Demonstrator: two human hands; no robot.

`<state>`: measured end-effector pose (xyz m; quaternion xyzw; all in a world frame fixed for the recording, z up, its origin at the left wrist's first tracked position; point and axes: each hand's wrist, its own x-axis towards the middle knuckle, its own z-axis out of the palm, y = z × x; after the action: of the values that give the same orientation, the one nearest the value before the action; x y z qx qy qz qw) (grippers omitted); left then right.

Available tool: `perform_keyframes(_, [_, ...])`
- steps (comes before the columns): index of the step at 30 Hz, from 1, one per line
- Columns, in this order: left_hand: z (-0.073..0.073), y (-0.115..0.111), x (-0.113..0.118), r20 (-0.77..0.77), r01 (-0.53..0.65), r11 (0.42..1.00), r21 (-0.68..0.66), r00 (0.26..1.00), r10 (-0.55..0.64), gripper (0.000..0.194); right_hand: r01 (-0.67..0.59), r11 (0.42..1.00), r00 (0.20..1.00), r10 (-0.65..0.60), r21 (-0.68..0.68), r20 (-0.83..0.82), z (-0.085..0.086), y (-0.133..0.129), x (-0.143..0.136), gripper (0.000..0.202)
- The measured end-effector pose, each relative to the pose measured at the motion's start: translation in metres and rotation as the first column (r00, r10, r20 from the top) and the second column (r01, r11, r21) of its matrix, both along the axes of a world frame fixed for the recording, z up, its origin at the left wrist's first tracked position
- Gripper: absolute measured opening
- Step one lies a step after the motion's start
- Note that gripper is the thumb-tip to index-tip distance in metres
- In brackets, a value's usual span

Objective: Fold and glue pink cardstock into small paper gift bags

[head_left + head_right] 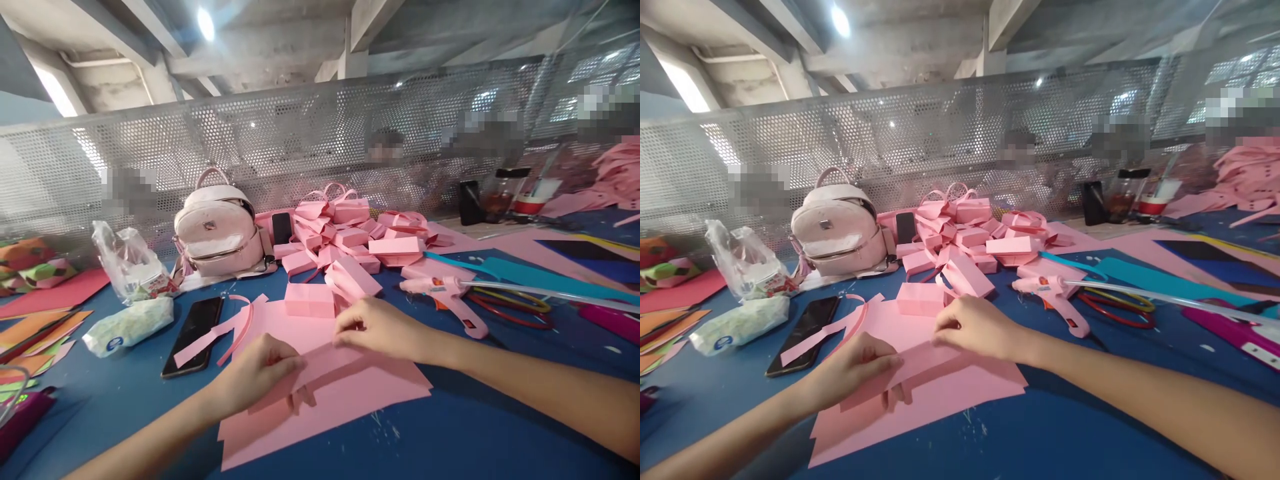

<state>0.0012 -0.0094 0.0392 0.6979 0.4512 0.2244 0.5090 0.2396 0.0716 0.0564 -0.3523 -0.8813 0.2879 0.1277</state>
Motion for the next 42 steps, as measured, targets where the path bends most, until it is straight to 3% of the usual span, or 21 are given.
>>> perform_keyframes(3, [-0.003, -0.001, -0.012, 0.115, 0.001, 0.998, -0.061, 0.993, 0.006, 0.052, 0.054, 0.996, 0.999, -0.054, 0.065, -0.004, 0.012, 0.004, 0.011, 0.022])
perform_keyframes(8, [-0.003, -0.010, -0.018, 0.196, -0.005, 0.996, -0.091, 0.980, 0.023, 0.058, 0.134, 0.991, 0.981, -0.130, 0.023, -0.148, 0.023, 0.007, 0.022, 0.031])
perform_keyframes(12, [-0.002, -0.014, -0.016, 0.221, -0.075, 0.994, -0.083, 0.971, 0.092, 0.059, 0.083, 0.993, 0.913, -0.109, -0.082, -0.394, 0.018, 0.010, 0.024, 0.034])
perform_keyframes(16, [-0.002, -0.012, -0.010, 0.246, -0.103, 0.992, -0.074, 0.962, 0.118, 0.060, -0.017, 0.963, 0.926, -0.086, -0.269, -0.367, 0.008, 0.008, 0.017, 0.043])
perform_keyframes(22, [-0.002, -0.011, -0.007, 0.235, -0.117, 0.992, -0.050, 0.964, 0.126, 0.056, -0.006, 0.946, 0.874, -0.153, -0.325, -0.461, 0.004, 0.008, 0.006, 0.044])
perform_keyframes(25, [-0.005, -0.015, -0.016, 0.157, -0.189, 0.981, -0.040, 0.969, 0.193, 0.059, 0.025, 0.962, 0.870, -0.155, -0.272, -0.468, 0.006, 0.010, 0.009, 0.041])
perform_keyframes(28, [-0.007, -0.023, -0.027, 0.092, -0.282, 0.959, 0.002, 0.955, 0.281, 0.057, 0.087, 0.985, 0.914, -0.137, -0.146, -0.381, 0.006, 0.010, 0.014, 0.033])
perform_keyframes(32, [-0.006, -0.032, -0.033, 0.106, -0.217, 0.976, -0.005, 0.971, 0.216, 0.056, 0.118, 0.990, 0.942, -0.088, 0.076, -0.324, 0.009, 0.004, 0.011, 0.026])
perform_keyframes(34, [-0.004, -0.035, -0.029, 0.115, -0.179, 0.983, -0.032, 0.977, 0.182, 0.056, 0.057, 0.971, 0.951, 0.018, 0.233, -0.310, 0.013, -0.002, 0.004, 0.021])
perform_keyframes(37, [0.000, -0.035, -0.018, 0.056, -0.168, 0.985, -0.026, 0.984, 0.169, 0.058, -0.113, 0.896, 0.971, 0.192, 0.429, -0.144, 0.018, -0.012, -0.013, 0.011])
perform_keyframes(39, [0.002, -0.033, -0.010, 0.016, -0.172, 0.985, 0.026, 0.985, 0.172, 0.060, -0.188, 0.883, 0.969, 0.239, 0.431, -0.068, 0.017, -0.019, -0.026, 0.009])
perform_keyframes(42, [0.005, -0.030, 0.000, -0.011, -0.184, 0.977, 0.106, 0.983, 0.186, 0.061, -0.253, 0.912, 0.963, 0.271, 0.323, -0.012, 0.016, -0.025, -0.043, 0.013])
